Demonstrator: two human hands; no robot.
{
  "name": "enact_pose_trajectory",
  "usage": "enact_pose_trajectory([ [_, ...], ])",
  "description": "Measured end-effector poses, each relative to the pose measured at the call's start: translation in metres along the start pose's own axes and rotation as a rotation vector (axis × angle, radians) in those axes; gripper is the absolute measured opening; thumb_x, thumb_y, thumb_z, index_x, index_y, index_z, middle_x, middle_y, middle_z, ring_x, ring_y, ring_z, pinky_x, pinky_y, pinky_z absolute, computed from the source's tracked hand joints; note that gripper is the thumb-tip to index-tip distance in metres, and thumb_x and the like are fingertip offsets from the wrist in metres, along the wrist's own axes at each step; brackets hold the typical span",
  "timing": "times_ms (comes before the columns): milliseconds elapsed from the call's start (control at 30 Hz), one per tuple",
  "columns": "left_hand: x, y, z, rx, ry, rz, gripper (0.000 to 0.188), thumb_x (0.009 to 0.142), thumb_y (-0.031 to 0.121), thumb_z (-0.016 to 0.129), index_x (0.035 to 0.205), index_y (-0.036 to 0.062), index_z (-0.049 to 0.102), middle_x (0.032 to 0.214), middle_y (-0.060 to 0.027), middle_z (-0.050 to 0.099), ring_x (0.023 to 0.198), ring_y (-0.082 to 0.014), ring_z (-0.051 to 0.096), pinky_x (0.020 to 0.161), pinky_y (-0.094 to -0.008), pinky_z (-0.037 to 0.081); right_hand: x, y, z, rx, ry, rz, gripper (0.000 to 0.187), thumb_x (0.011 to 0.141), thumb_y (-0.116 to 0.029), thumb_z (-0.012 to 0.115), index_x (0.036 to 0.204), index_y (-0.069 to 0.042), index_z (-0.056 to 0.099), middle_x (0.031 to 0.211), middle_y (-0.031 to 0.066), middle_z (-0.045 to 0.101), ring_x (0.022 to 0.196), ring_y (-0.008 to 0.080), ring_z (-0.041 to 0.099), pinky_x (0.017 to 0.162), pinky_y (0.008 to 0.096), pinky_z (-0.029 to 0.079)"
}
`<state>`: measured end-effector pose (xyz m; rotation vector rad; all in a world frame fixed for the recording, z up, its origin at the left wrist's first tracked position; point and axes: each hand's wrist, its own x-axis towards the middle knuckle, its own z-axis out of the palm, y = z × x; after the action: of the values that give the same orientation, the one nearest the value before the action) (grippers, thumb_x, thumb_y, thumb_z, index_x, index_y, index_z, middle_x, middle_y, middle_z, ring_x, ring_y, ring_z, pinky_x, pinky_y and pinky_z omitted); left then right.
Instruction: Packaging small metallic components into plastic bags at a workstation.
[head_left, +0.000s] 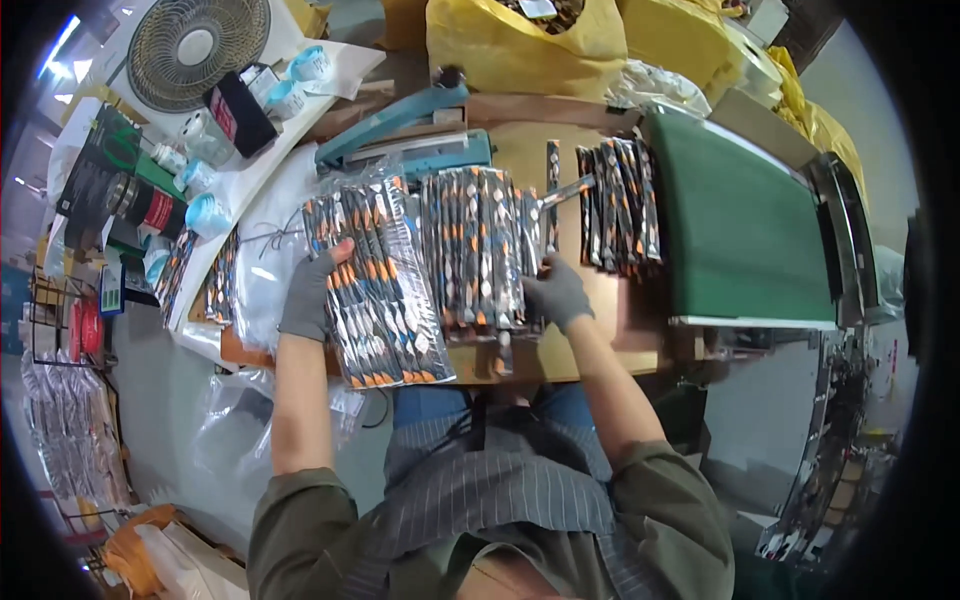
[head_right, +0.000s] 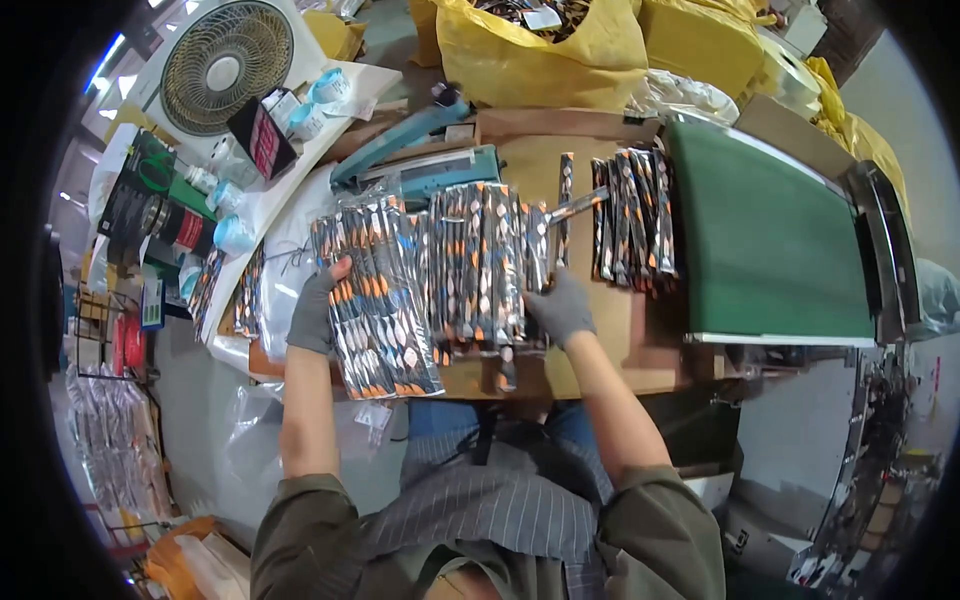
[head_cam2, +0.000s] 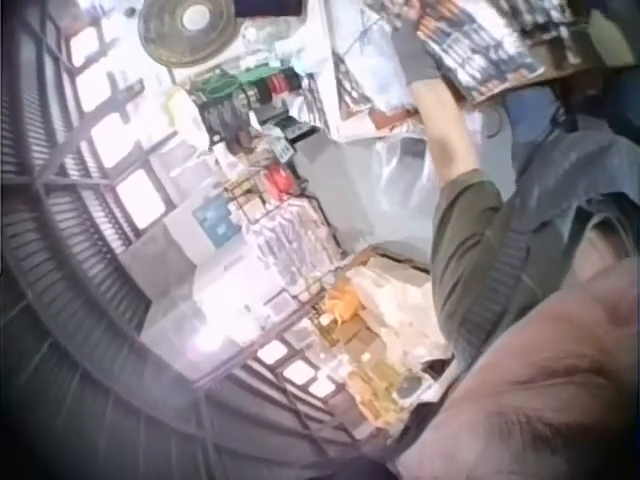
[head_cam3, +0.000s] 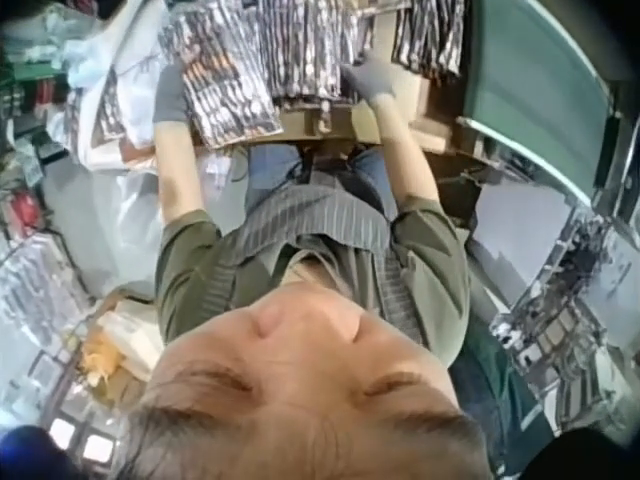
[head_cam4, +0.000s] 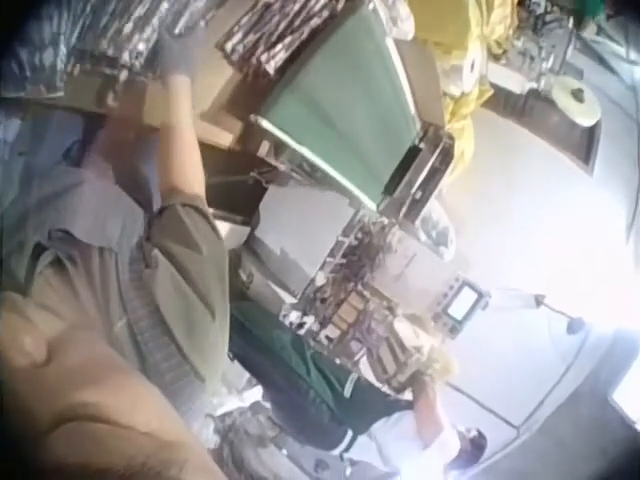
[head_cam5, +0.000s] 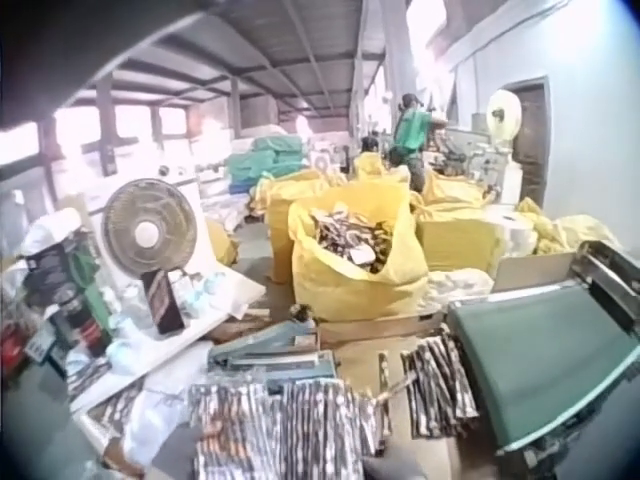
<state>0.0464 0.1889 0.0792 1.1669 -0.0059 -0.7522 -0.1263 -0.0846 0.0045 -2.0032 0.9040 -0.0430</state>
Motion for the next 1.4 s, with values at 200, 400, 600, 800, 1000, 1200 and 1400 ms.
enact_pose_trajectory([
  [200,-0.077,-0.024,-0.019,0.134,0.233,0.126,0.041,0.076,0.015,0.068,0.111,-0.0027,0.057,0.097,-0.0090,0.065,0.081,-0.0182,0.064,0.072,-0.0308,0.052,0.004,-0.021,-0.007,0.280,-0.060,-0.104,0.034,0.071,-0.024,0.065,0.096,0.000,0.063,0.076,0.0077,0.062,0.066,0.0163,0.058,0.058,0.0282,0.045],
  [400,-0.174,-0.054,-0.062,-0.162,0.386,0.357,0.036,0.074,0.011,0.072,0.105,-0.0014,0.061,0.096,-0.0086,0.065,0.085,-0.0171,0.062,0.078,-0.0288,0.051,-0.110,-0.101,-0.105,0.542,-0.368,-0.405,0.066,0.069,-0.012,0.067,0.128,0.003,0.042,0.107,0.0148,0.061,0.094,0.0239,0.061,0.085,0.0333,0.050],
  [600,-0.187,-0.069,-0.042,0.007,0.360,0.656,0.039,0.090,0.031,0.056,0.113,-0.0007,0.056,0.106,-0.0066,0.059,0.101,-0.0121,0.050,0.091,-0.0290,0.039,-0.103,-0.086,0.085,0.724,-0.938,-0.112,0.066,0.066,-0.023,0.067,0.125,-0.004,0.046,0.114,0.0099,0.057,0.103,0.0244,0.056,0.088,0.0364,0.047],
  [800,-0.351,-0.037,-0.280,0.965,1.617,0.397,0.058,0.081,0.041,0.065,0.114,-0.0039,0.048,0.095,-0.0128,0.058,0.085,-0.0197,0.056,0.074,-0.0334,0.046,-0.220,-0.294,0.238,0.583,-1.312,-0.455,0.053,0.073,-0.008,0.068,0.121,-0.001,0.047,0.095,0.0092,0.061,0.086,0.0152,0.061,0.076,0.0278,0.050],
  [1000,-0.331,-0.102,-0.306,0.210,1.405,0.326,0.050,0.086,0.042,0.059,0.104,-0.0047,0.056,0.087,-0.0084,0.060,0.075,-0.0167,0.058,0.072,-0.0306,0.049,-0.173,-0.187,0.446,0.152,-1.174,-1.194,0.042,0.076,-0.017,0.068,0.114,-0.006,0.052,0.098,0.0080,0.062,0.087,0.0220,0.061,0.074,0.0356,0.050],
  [1200,-0.382,-0.113,-0.250,-0.340,1.487,0.773,0.035,0.093,0.031,0.048,0.101,-0.0012,0.060,0.094,-0.0055,0.058,0.085,-0.0148,0.055,0.077,-0.0304,0.046,-0.217,-0.203,0.394,-0.683,-1.190,-1.100,0.041,0.081,-0.019,0.061,0.121,-0.012,0.056,0.119,0.0129,0.058,0.111,0.0251,0.053,0.096,0.0298,0.040],
  [1400,-0.379,-0.100,-0.248,-0.332,1.382,0.738,0.032,0.093,0.030,0.051,0.080,0.0030,0.061,0.072,0.0027,0.052,0.064,-0.0073,0.048,0.056,-0.0240,0.040,-0.181,-0.262,0.384,-0.407,-1.570,-1.320,0.044,0.083,-0.039,0.059,0.119,-0.014,0.058,0.115,0.0105,0.060,0.104,0.0222,0.058,0.089,0.0334,0.045],
])
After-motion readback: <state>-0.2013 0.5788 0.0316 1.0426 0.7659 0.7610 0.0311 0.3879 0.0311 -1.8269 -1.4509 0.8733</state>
